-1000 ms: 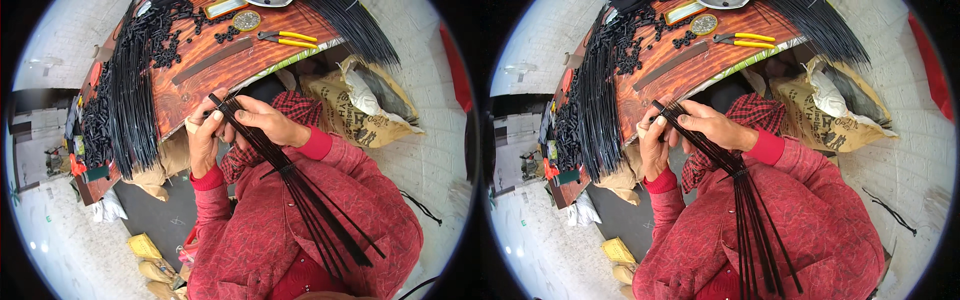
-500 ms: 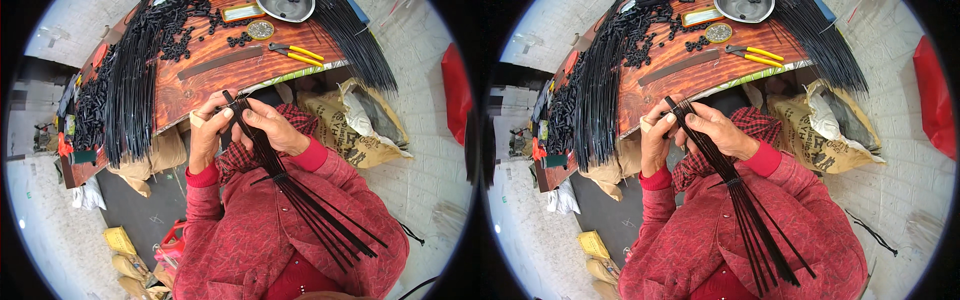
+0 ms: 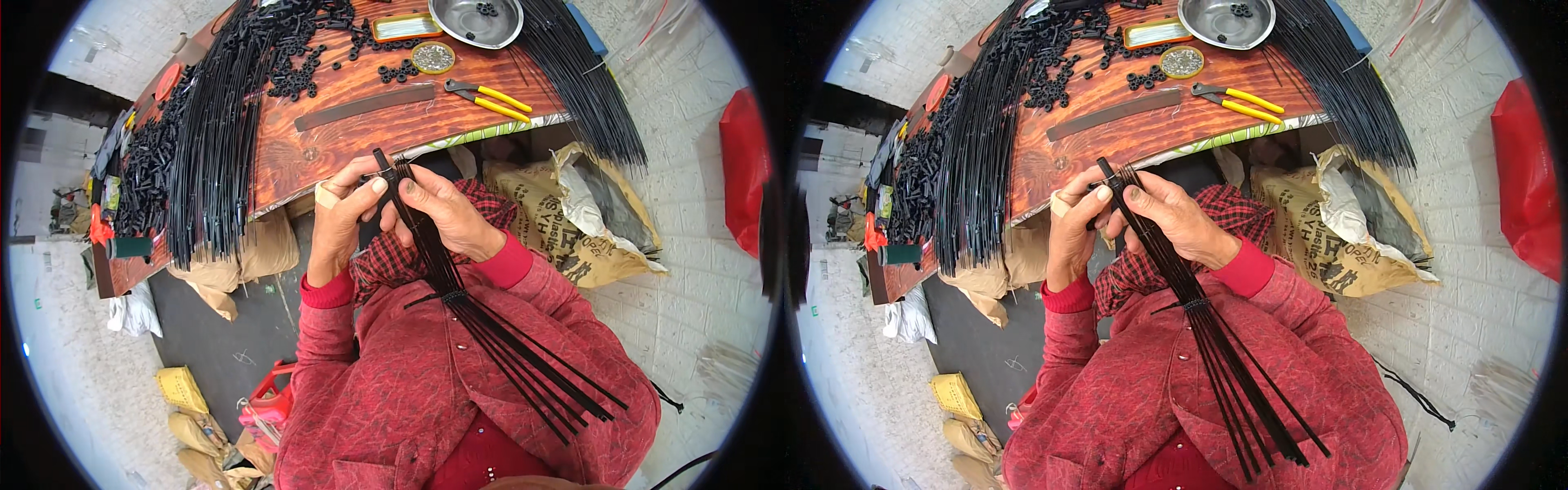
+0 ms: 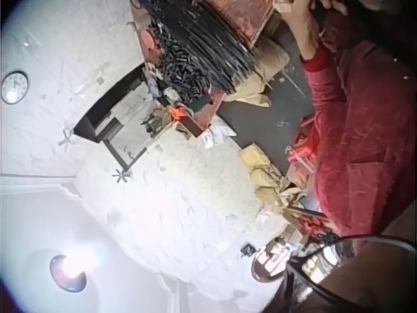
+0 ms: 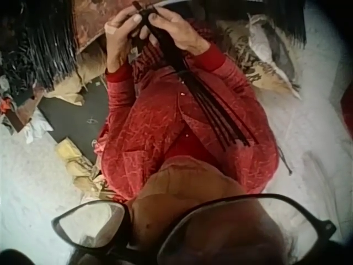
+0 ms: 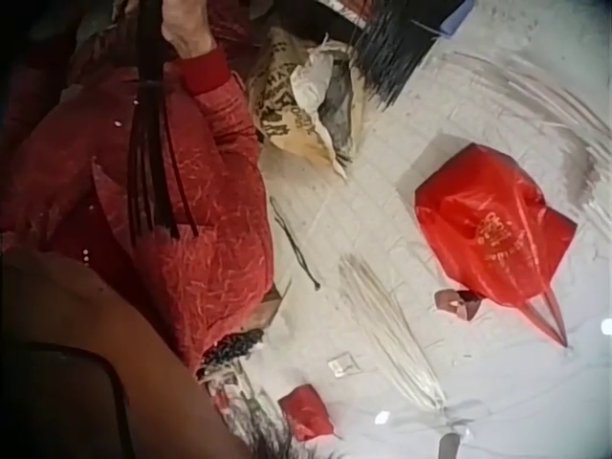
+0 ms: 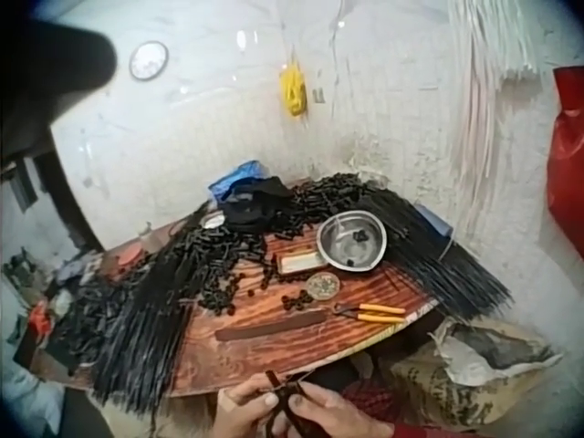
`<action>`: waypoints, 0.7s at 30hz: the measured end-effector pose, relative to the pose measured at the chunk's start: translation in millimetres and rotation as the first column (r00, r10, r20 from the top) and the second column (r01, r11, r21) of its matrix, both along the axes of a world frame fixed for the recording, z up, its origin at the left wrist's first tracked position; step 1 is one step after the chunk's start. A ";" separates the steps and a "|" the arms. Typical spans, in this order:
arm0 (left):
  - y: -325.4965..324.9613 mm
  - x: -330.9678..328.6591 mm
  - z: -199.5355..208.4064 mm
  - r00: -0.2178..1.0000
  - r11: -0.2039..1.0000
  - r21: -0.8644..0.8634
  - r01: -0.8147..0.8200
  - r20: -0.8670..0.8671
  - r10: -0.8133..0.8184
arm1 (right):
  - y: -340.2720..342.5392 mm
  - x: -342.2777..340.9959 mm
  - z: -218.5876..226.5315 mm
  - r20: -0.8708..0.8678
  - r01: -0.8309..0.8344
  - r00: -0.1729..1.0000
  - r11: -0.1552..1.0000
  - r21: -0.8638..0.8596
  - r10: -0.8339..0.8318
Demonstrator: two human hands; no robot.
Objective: Assembling plastic clips onto rods and trimming excess material using pliers.
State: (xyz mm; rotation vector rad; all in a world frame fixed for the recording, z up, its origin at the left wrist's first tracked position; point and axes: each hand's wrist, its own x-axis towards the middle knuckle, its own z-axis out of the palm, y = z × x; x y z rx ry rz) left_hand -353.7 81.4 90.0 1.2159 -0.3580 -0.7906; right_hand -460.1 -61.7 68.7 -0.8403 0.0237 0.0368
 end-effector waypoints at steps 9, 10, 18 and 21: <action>11.8 32.9 -13.9 0.934 0.852 -0.514 -0.101 -0.343 -0.096 | 1.5 1.1 3.3 -0.046 -0.004 0.999 0.999 -0.034 0.003; 10.2 37.9 -12.4 0.937 0.853 -0.512 -0.105 -0.338 -0.087 | 3.4 1.8 4.6 -0.052 -0.014 0.999 0.998 -0.062 0.010; -6.5 44.7 1.5 0.890 0.726 -0.669 -0.163 -0.418 -0.185 | 15.5 11.1 3.6 -0.024 -0.135 0.991 0.989 -0.066 0.134; -6.6 47.0 0.8 0.858 0.675 -0.712 -0.190 -0.455 -0.238 | 15.0 12.1 3.5 -0.047 -0.157 0.987 0.986 -0.058 0.154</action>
